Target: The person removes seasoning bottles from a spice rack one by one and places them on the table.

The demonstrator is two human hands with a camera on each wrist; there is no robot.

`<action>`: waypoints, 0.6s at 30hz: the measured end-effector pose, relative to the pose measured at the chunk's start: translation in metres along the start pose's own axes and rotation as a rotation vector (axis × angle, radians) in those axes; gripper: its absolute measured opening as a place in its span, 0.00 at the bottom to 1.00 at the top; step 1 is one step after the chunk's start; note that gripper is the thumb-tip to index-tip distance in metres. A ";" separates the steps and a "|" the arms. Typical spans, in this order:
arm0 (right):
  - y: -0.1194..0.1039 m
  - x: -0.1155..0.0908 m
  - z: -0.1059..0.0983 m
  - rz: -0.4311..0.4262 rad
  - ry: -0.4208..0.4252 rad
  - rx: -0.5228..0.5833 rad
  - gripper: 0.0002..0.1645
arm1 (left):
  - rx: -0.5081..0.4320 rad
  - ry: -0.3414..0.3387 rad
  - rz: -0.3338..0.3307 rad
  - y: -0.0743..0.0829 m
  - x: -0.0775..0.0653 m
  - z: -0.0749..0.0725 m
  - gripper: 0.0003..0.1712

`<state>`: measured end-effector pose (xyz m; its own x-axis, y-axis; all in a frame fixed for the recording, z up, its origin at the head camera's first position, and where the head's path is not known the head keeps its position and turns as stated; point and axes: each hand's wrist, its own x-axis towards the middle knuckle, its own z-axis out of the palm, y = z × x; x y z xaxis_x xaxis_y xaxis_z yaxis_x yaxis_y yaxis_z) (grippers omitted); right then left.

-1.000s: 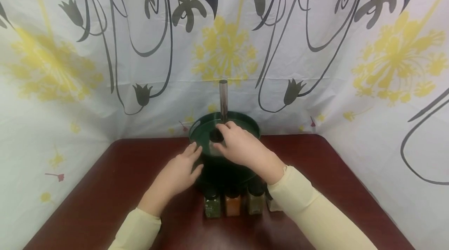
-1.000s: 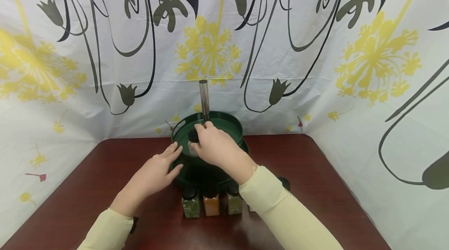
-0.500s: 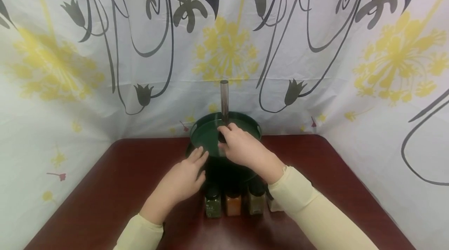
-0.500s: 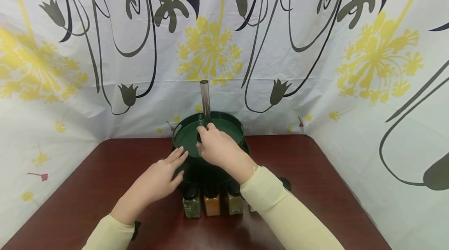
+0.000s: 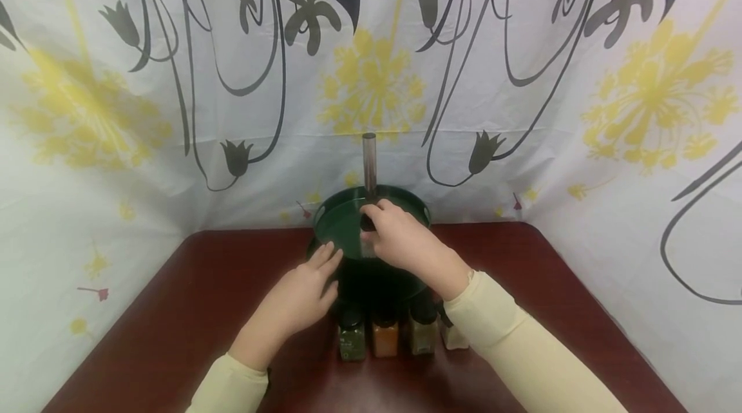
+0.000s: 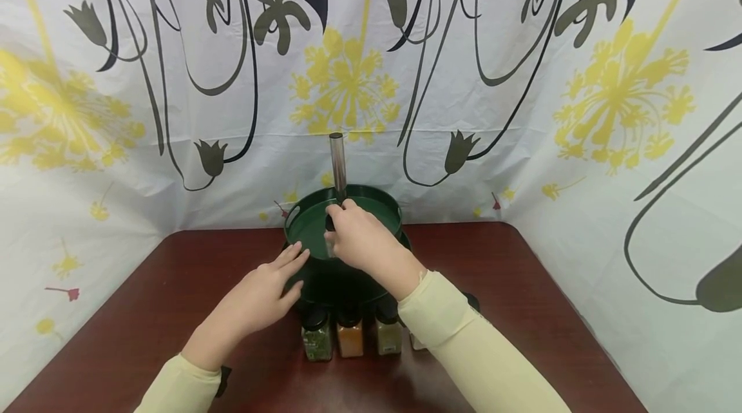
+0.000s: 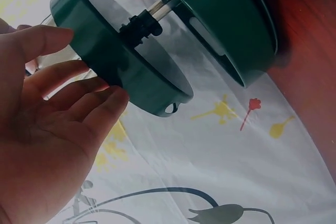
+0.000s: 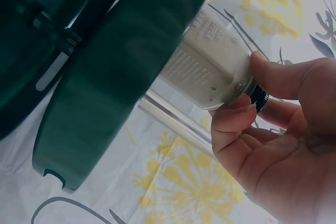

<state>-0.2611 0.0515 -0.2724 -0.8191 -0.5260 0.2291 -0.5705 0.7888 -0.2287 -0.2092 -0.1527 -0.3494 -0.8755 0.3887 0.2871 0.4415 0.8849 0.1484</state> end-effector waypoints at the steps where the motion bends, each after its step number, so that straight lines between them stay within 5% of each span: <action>1: 0.000 0.000 -0.001 -0.003 0.005 -0.002 0.30 | -0.003 0.000 0.000 0.000 0.000 0.000 0.33; 12: -0.014 -0.002 -0.015 -0.046 0.091 0.023 0.30 | -0.052 -0.029 -0.053 -0.006 -0.010 0.000 0.35; 18: -0.030 -0.003 -0.016 -0.069 0.104 0.058 0.30 | -0.047 0.034 -0.114 -0.026 -0.020 0.007 0.36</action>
<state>-0.2405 0.0343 -0.2515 -0.7687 -0.5401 0.3426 -0.6303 0.7307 -0.2622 -0.2043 -0.1814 -0.3659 -0.9138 0.2761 0.2980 0.3485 0.9097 0.2259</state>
